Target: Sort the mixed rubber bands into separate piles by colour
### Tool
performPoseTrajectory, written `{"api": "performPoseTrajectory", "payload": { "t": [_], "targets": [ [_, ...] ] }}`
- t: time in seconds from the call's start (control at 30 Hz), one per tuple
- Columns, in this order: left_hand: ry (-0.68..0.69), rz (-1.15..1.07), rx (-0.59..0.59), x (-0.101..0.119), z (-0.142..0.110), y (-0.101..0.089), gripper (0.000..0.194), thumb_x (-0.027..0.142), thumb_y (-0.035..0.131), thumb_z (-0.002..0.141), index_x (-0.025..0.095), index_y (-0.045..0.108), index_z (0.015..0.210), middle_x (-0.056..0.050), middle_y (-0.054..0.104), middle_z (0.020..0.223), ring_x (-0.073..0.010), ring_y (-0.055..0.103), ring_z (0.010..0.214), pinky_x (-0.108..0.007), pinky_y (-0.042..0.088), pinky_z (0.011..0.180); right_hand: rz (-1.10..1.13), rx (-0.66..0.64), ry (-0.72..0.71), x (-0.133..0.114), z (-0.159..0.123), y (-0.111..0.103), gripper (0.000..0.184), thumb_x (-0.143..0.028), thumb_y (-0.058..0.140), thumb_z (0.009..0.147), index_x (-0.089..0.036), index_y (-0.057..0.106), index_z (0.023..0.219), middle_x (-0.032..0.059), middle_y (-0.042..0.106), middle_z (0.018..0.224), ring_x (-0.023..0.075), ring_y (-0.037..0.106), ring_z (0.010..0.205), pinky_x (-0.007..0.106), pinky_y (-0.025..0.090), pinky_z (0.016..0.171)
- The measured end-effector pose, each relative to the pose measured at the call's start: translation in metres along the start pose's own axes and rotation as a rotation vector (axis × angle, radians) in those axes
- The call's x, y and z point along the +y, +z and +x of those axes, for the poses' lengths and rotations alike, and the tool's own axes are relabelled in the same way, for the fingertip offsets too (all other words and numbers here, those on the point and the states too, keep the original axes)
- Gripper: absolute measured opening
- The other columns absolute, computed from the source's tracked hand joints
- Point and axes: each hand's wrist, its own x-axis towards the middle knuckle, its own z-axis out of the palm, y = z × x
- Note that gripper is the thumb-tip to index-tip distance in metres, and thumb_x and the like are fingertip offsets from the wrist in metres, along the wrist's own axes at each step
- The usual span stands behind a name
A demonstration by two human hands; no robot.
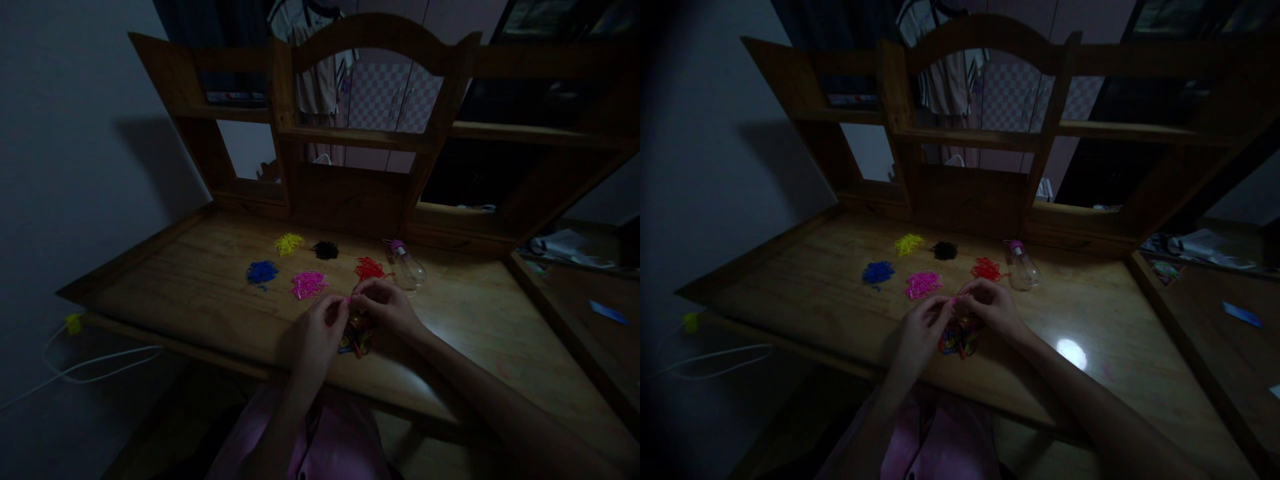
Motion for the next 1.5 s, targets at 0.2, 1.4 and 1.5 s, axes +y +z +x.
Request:
{"api": "performPoseTrajectory", "payload": {
  "t": [0.2,1.4,1.5],
  "targets": [
    [-0.065,-0.090,-0.001,0.0025,0.0008,-0.0030,0.030,0.041,0.050,0.090,0.018,0.070,0.094,-0.006,0.073,0.089,-0.0187,0.068,0.079,-0.027,0.053,0.072,0.043,0.035,0.029,0.0018,0.0013,-0.0016,0.014,-0.029,0.072,0.077,-0.019,0.065,0.084,0.0014,0.067,0.081,0.0128,0.062,0.072,0.025,0.049,0.067],
    [-0.006,-0.037,-0.014,-0.0038,-0.0006,-0.0026,0.024,0.039,0.062,0.083,0.019,0.072,0.093,-0.007,0.073,0.094,-0.0206,0.069,0.084,-0.030,0.055,0.078,0.084,-0.018,0.038,-0.0049,-0.0014,0.0003,0.018,-0.032,0.073,0.076,-0.021,0.063,0.086,0.0011,0.066,0.081,0.0130,0.060,0.070,0.026,0.047,0.064],
    [0.026,-0.002,-0.011,-0.0037,-0.0009,-0.0018,0.024,0.038,0.059,0.085,0.019,0.072,0.092,-0.007,0.072,0.093,-0.0201,0.069,0.083,-0.029,0.055,0.077,0.085,-0.011,0.041,-0.0057,-0.0017,0.0019,0.020,-0.033,0.073,0.075,-0.021,0.063,0.087,0.0016,0.066,0.082,0.0137,0.060,0.071,0.027,0.048,0.065]
  ]
}}
